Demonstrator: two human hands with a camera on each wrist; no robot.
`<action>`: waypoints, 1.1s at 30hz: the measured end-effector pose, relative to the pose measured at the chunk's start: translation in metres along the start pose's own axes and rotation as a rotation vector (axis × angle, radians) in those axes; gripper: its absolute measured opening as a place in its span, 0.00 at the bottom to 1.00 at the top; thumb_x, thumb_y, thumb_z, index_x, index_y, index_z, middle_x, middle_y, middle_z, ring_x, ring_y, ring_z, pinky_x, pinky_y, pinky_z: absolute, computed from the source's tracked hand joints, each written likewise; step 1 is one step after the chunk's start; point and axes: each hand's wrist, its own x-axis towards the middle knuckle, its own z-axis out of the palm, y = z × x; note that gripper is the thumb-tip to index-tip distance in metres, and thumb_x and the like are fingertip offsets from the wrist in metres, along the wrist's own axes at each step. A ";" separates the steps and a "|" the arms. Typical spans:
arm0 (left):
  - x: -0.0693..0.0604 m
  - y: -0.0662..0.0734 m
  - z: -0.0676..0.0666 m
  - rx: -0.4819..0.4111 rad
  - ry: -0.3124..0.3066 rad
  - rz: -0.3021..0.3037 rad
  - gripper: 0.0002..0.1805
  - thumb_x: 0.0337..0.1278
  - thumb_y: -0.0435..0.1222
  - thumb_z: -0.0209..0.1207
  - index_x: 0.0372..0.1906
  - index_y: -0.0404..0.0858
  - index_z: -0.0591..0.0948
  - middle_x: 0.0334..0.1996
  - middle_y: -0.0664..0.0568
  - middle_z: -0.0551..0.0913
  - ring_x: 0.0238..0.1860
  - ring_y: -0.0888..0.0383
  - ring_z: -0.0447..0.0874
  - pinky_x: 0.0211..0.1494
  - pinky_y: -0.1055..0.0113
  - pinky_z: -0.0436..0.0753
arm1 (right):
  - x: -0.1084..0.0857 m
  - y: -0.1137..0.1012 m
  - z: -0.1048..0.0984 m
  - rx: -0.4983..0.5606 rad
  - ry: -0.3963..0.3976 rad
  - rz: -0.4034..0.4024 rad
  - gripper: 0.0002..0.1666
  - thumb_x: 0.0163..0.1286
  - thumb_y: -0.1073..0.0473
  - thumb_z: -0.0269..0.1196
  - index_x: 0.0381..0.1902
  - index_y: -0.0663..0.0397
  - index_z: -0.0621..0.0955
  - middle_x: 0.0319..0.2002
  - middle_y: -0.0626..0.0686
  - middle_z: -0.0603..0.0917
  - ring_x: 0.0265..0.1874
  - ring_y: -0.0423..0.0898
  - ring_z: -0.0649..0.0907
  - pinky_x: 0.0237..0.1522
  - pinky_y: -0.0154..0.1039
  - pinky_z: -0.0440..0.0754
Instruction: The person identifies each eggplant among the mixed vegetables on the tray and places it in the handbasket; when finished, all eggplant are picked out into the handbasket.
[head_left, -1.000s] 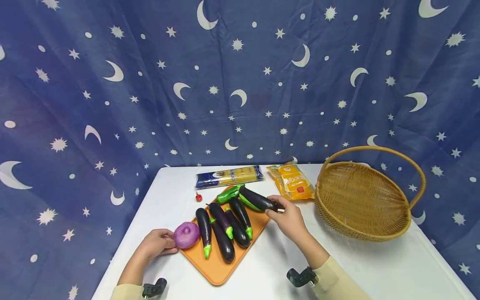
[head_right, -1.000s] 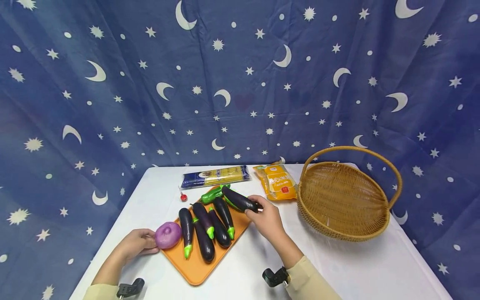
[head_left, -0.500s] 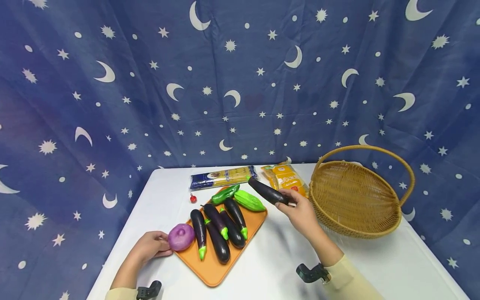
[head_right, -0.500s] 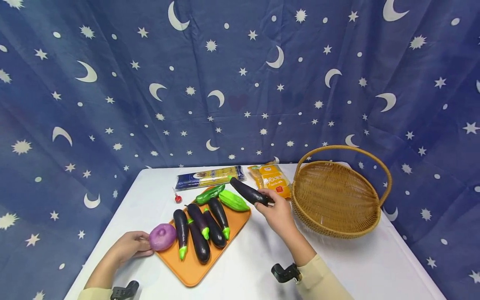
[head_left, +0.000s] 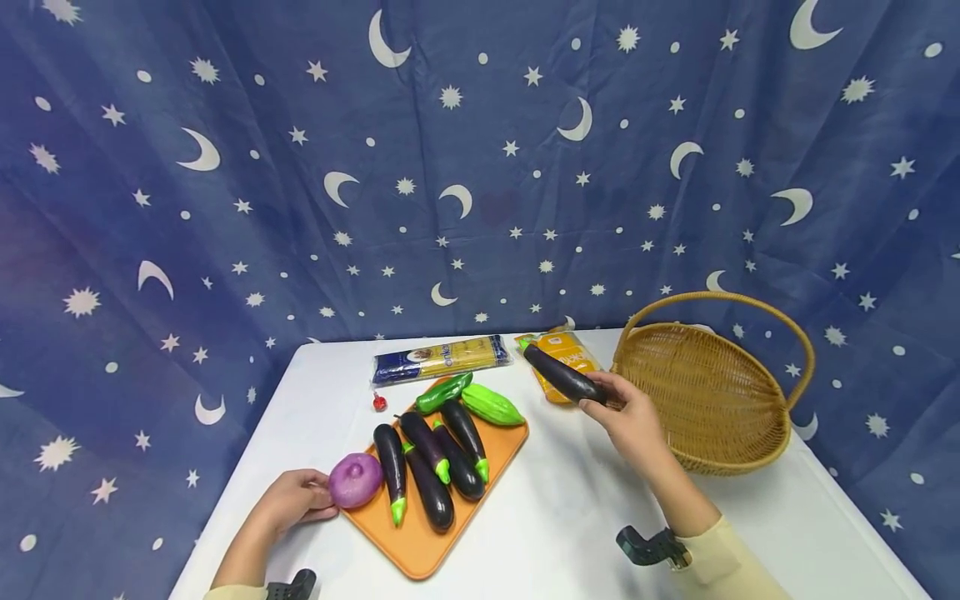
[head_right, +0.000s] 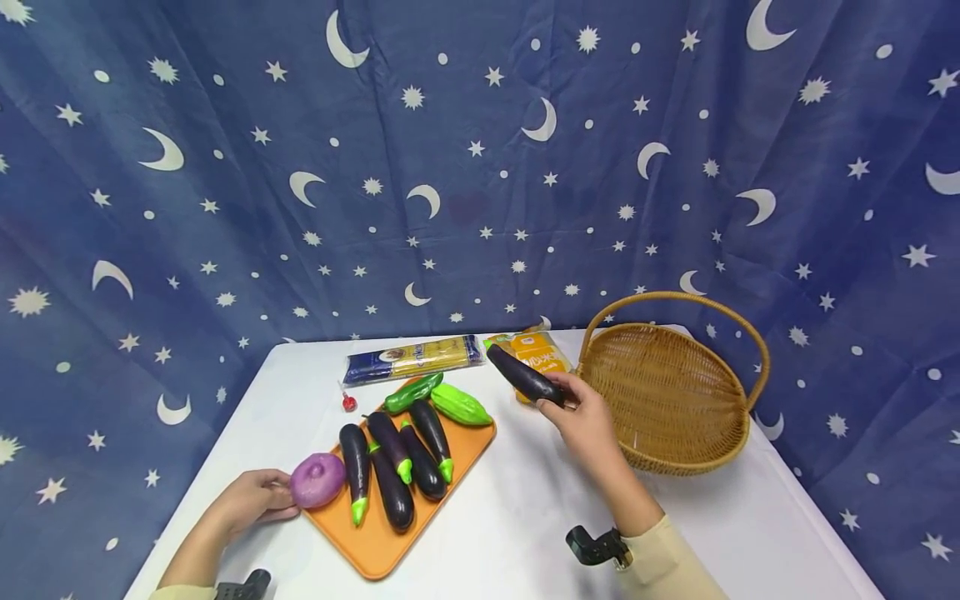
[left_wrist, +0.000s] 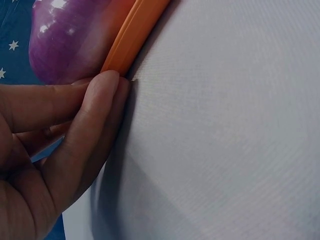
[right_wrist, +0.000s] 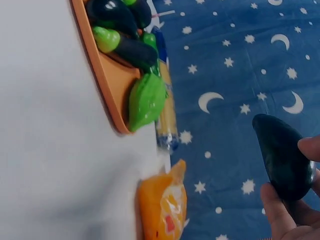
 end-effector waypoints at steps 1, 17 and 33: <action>0.000 0.000 0.000 -0.002 -0.003 0.001 0.17 0.55 0.17 0.59 0.51 0.15 0.73 0.30 0.41 0.82 0.32 0.51 0.87 0.42 0.59 0.91 | 0.000 0.001 -0.003 -0.001 0.006 0.008 0.27 0.66 0.61 0.68 0.63 0.56 0.78 0.60 0.60 0.79 0.59 0.55 0.78 0.57 0.45 0.82; 0.002 0.002 0.001 0.028 0.014 -0.016 0.15 0.55 0.17 0.59 0.49 0.17 0.75 0.30 0.41 0.82 0.32 0.50 0.88 0.42 0.58 0.91 | -0.013 0.014 -0.046 0.023 0.088 0.030 0.29 0.67 0.58 0.68 0.65 0.56 0.76 0.61 0.61 0.79 0.59 0.54 0.77 0.45 0.20 0.80; 0.004 0.000 -0.002 0.029 -0.006 -0.013 0.15 0.55 0.18 0.58 0.48 0.17 0.75 0.29 0.43 0.83 0.31 0.51 0.88 0.41 0.59 0.91 | -0.026 0.028 -0.084 -0.032 0.168 0.087 0.32 0.69 0.52 0.67 0.67 0.54 0.74 0.61 0.59 0.77 0.55 0.48 0.77 0.41 0.21 0.81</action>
